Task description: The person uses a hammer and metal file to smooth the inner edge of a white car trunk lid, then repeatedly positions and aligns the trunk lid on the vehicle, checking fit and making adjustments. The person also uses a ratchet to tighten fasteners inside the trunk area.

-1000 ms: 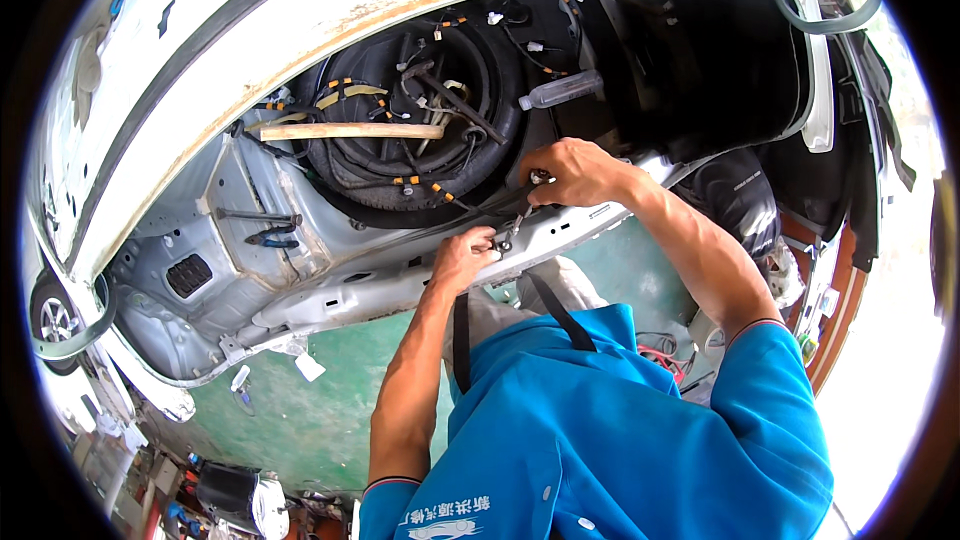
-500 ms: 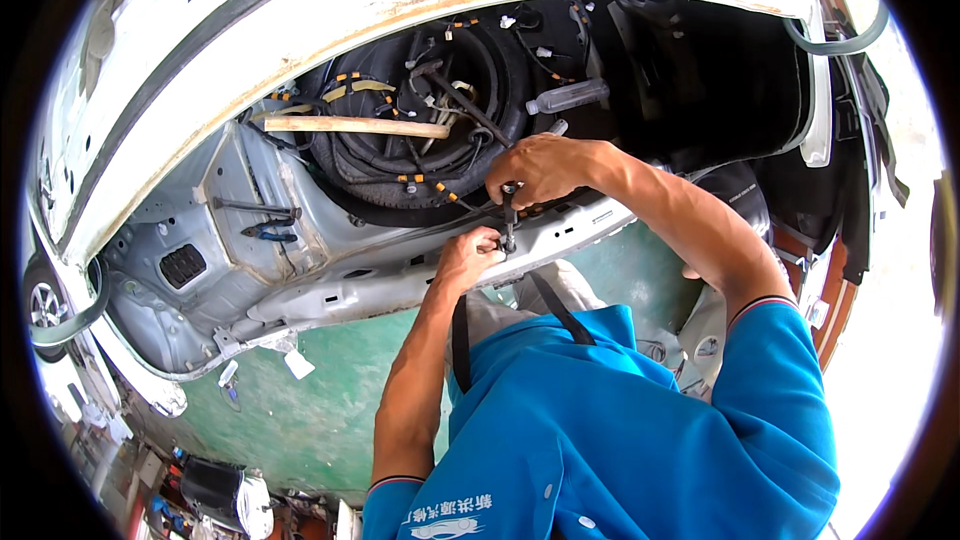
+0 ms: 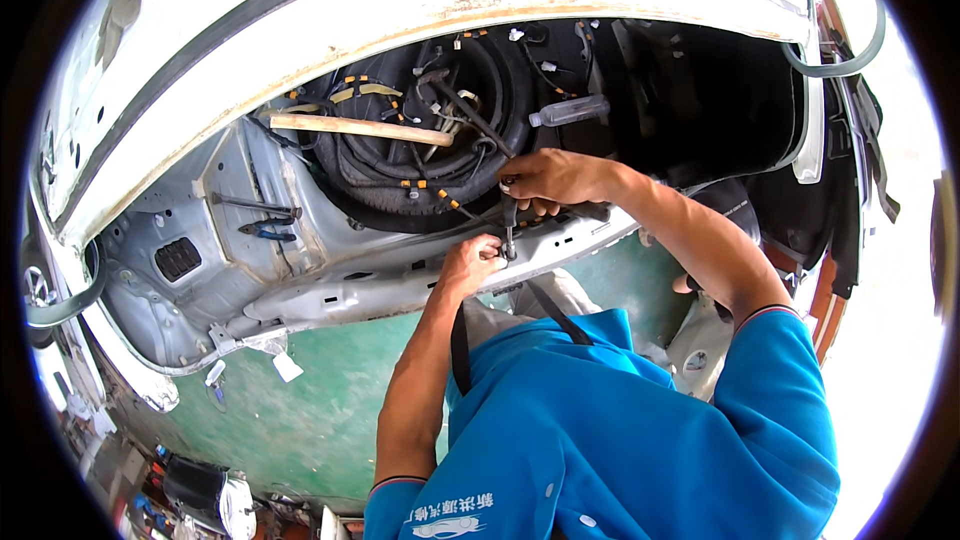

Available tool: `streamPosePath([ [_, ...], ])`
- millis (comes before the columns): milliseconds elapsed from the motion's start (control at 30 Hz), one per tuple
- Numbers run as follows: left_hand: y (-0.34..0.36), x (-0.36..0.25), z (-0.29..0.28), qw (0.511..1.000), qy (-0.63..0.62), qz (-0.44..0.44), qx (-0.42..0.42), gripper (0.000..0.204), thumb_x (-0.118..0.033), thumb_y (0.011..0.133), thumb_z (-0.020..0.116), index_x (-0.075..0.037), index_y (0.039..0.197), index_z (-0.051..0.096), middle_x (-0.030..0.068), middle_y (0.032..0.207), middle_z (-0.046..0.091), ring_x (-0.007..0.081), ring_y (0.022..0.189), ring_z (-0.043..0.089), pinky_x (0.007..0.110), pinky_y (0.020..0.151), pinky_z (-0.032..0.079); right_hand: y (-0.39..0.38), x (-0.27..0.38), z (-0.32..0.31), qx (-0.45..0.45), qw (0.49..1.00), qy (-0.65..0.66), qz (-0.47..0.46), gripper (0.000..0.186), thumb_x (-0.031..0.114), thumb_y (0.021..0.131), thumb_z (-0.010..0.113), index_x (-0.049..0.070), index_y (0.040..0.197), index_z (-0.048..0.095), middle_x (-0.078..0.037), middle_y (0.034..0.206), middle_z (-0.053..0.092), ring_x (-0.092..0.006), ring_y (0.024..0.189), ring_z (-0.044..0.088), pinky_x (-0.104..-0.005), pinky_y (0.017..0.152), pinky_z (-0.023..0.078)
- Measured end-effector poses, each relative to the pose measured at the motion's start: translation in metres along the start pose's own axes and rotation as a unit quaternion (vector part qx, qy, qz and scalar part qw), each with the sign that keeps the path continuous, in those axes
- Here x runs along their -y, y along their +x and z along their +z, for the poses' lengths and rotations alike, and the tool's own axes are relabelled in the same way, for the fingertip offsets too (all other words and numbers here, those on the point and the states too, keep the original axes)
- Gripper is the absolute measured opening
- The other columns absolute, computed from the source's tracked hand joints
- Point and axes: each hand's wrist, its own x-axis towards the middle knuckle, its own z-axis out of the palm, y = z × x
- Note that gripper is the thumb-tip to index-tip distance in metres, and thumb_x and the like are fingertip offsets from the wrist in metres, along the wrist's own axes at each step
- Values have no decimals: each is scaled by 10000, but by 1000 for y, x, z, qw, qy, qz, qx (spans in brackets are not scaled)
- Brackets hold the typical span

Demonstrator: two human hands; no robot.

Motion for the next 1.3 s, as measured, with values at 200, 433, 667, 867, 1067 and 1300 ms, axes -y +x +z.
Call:
streamPosePath([
  [200, 0, 1, -1, 1000, 3, 0, 5, 483, -194, 775, 773, -31, 1216, 661, 148, 1116, 731, 244, 1023, 707, 349, 891, 558, -1, -1, -9, 6, 998, 66, 17, 360, 102, 979, 516, 19, 1314, 619, -114, 903, 709, -132, 647, 639, -264, 574, 524],
  [433, 1, 4, -1, 1000, 4, 11, -1, 479, -195, 771, 773, -36, 1209, 665, 151, 1098, 735, 248, 1012, 711, 353, 880, 563, 1, -1, -9, 5, 1000, -28, 4, 395, 121, 970, 474, 37, 1334, 606, -125, 916, 711, -128, 652, 652, -284, 595, 543],
  [667, 2, 10, 3, 1000, 7, 22, -7, 465, -205, 769, 774, -48, 1195, 670, 156, 1090, 735, 254, 1001, 715, 355, 875, 565, 4, 8, -12, -32, 954, -290, -65, 517, 221, 835, 720, 38, 1296, 573, -188, 1121, 680, -378, 1031, 645, -444, 893, 487],
  [867, 2, 11, 4, 1000, 2, 21, -12, 472, -213, 764, 778, -52, 1194, 670, 153, 1091, 735, 259, 992, 717, 353, 874, 567, 27, -13, -2, 10, 921, -319, -221, 335, 162, 797, 712, 34, 1077, 582, -188, 952, 640, -380, 933, 632, -466, 829, 492],
  [1067, -1, 8, 2, 1000, 8, 19, -12, 463, -227, 761, 775, -66, 1184, 677, 141, 1094, 736, 257, 995, 716, 353, 868, 567, 24, 27, 22, -47, 915, -398, 47, 294, 200, 826, 713, 45, 1063, 631, -163, 1014, 669, -355, 1047, 636, -439, 935, 486],
  [1300, 0, 10, 2, 999, 34, 34, -21, 444, -260, 756, 776, -95, 1159, 689, 113, 1072, 745, 253, 981, 718, 355, 865, 557, 38, 1, 16, -40, 915, -374, -148, 368, 396, 909, 645, 47, 1019, 680, -189, 995, 700, -392, 1018, 660, -497, 859, 517],
])
